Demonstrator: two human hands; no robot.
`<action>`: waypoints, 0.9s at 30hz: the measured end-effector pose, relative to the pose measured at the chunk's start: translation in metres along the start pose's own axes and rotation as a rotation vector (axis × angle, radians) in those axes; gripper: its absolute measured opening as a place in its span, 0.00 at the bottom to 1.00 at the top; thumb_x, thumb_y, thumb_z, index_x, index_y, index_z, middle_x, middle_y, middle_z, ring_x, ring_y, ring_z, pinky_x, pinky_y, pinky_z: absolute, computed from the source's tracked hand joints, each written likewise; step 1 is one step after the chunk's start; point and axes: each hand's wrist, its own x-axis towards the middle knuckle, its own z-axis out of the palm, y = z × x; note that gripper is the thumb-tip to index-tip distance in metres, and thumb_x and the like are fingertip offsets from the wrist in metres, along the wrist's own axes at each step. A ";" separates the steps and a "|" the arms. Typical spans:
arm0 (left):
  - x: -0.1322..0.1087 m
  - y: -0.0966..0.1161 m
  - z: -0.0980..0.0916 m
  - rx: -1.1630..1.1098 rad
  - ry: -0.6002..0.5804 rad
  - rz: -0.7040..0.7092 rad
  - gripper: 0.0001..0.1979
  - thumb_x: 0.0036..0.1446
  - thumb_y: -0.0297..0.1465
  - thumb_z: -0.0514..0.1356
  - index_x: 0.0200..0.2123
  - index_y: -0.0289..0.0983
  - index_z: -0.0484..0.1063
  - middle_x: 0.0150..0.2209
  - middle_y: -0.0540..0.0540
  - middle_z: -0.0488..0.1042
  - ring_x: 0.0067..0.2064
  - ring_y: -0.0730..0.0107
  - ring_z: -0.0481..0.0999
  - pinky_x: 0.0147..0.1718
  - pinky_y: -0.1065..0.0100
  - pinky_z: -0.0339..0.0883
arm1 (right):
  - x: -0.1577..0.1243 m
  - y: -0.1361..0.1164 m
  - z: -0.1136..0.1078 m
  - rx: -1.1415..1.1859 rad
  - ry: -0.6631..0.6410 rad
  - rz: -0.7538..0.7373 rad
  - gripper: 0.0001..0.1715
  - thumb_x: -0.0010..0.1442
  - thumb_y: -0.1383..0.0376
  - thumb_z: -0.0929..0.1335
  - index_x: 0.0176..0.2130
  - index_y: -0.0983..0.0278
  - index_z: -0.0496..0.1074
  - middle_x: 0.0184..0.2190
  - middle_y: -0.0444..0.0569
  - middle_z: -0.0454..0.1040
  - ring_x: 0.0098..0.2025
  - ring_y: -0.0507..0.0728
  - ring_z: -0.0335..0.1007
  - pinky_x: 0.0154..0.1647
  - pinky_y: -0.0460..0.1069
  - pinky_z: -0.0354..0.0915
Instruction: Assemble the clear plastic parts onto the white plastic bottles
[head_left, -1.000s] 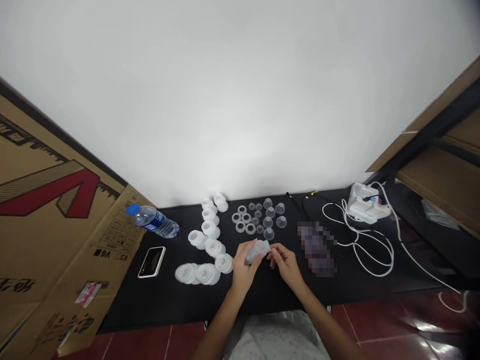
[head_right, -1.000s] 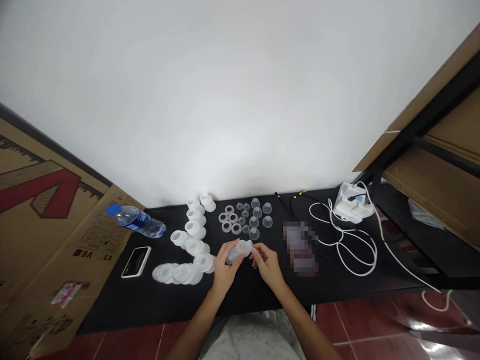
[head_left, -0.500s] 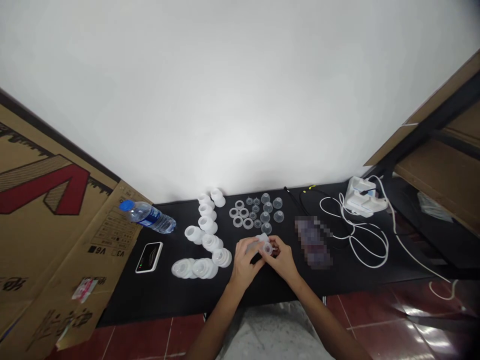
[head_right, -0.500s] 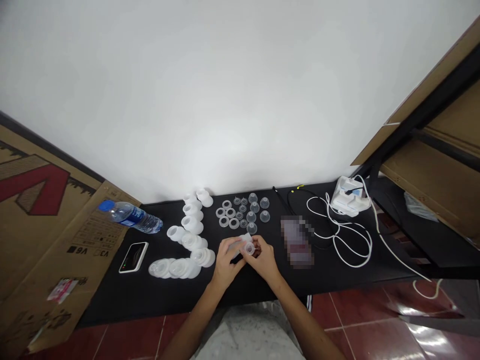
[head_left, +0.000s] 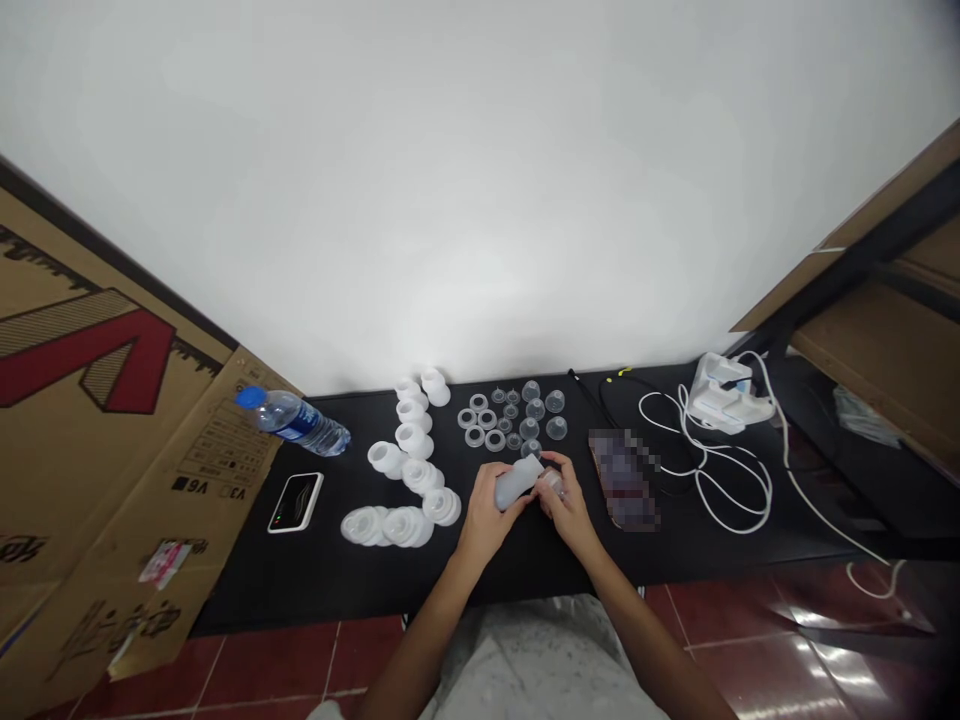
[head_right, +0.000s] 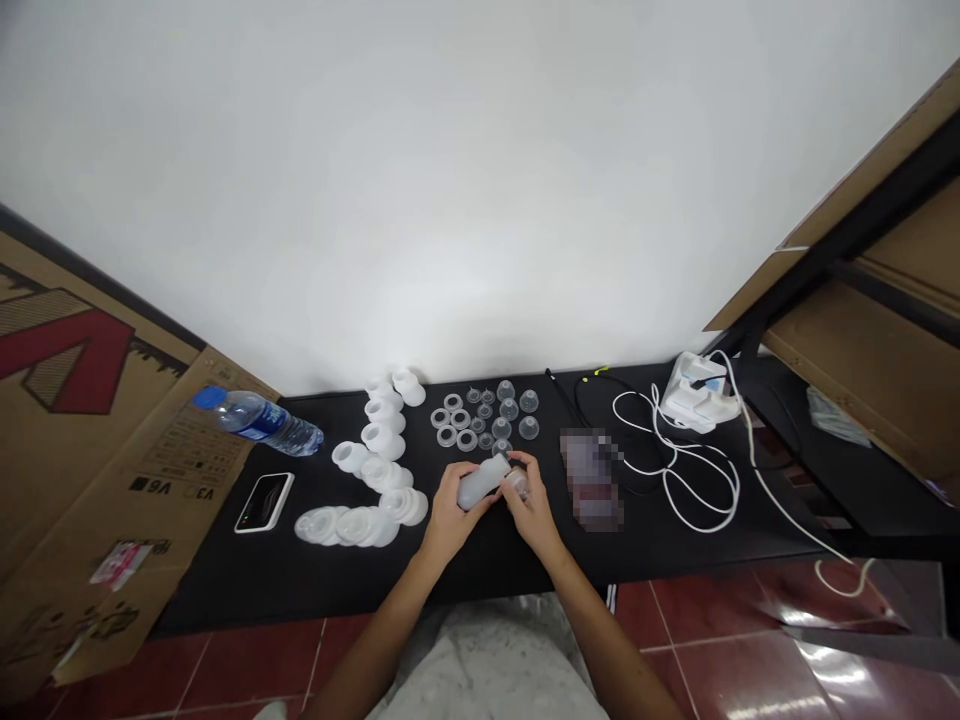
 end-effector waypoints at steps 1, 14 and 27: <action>0.000 -0.001 -0.001 -0.027 0.008 -0.008 0.19 0.64 0.36 0.72 0.54 0.42 0.73 0.52 0.41 0.77 0.55 0.54 0.80 0.57 0.53 0.74 | 0.001 0.000 0.000 0.025 -0.007 0.016 0.28 0.71 0.51 0.70 0.63 0.59 0.64 0.30 0.41 0.72 0.23 0.53 0.62 0.23 0.47 0.61; -0.001 -0.004 -0.011 -0.161 -0.067 0.084 0.15 0.73 0.41 0.61 0.55 0.39 0.80 0.50 0.39 0.80 0.53 0.55 0.81 0.53 0.56 0.75 | -0.001 -0.002 -0.002 0.025 -0.072 0.134 0.41 0.73 0.33 0.58 0.55 0.62 0.77 0.26 0.45 0.72 0.22 0.54 0.64 0.21 0.46 0.57; -0.010 0.004 -0.014 -0.089 -0.139 0.024 0.15 0.59 0.42 0.72 0.44 0.40 0.79 0.38 0.46 0.83 0.35 0.63 0.80 0.35 0.65 0.73 | 0.000 -0.008 -0.010 -0.113 -0.246 -0.006 0.46 0.75 0.34 0.53 0.44 0.62 0.83 0.32 0.50 0.80 0.29 0.58 0.71 0.30 0.49 0.65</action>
